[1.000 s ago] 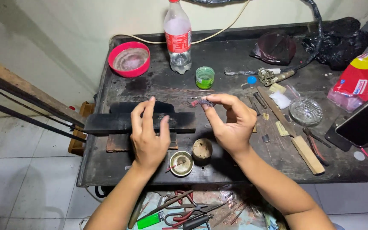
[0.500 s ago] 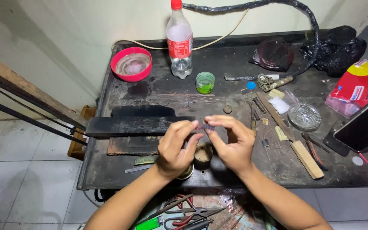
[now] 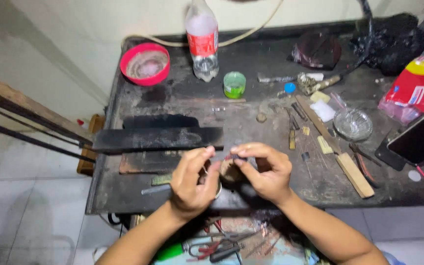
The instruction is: The person is assembling small metal links and using a blowtorch to solder them together on a jewelry workbench.
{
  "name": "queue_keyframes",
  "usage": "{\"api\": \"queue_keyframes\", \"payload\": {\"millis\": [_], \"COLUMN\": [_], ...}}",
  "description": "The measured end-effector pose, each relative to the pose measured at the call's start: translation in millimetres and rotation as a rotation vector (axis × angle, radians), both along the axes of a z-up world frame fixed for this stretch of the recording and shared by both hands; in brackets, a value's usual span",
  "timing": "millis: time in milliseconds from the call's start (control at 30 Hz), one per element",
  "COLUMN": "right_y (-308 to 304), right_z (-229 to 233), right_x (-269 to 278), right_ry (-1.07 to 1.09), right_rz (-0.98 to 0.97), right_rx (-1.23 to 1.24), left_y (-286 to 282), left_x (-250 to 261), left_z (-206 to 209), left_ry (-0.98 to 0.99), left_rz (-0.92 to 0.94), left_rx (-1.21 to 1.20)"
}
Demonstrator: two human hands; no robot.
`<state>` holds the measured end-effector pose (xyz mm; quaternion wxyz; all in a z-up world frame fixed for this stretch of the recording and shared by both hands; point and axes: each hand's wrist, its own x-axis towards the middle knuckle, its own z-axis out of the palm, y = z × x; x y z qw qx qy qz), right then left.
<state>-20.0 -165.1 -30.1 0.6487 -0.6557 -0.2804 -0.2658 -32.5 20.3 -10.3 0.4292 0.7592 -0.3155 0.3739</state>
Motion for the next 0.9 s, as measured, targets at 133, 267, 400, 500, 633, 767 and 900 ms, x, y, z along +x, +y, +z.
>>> {"api": "queue_keyframes", "payload": {"millis": [133, 267, 400, 500, 633, 767, 900], "right_y": [-5, -6, -9, -9, -9, -9, -10], "right_z": [-6, -5, -3, -6, -6, -5, -5], "right_x": [3, 3, 7, 8, 9, 8, 9], "right_ry": [-0.001, 0.033, 0.028, 0.024, 0.030, 0.045, 0.043], "right_rz": [-0.029, -0.016, -0.020, -0.005, 0.035, 0.024, 0.002], "right_rx": [0.005, 0.032, 0.064, 0.086, 0.120, 0.121, 0.099], "left_y": [23, 49, 80, 94, 94, 77, 56], "left_x": [-24, -58, -88, -107, -123, -135, -138], "left_z": [15, 23, -3, -29, -57, -73, -89], "left_ry": [0.102, 0.185, 0.572, 0.878, 0.935, 0.898, 0.832], "left_rz": [0.102, 0.043, -0.095, -0.057, -0.052, -0.087, -0.150], "left_rx": [0.066, 0.189, 0.515, 0.727, 0.756, 0.708, 0.720]}}
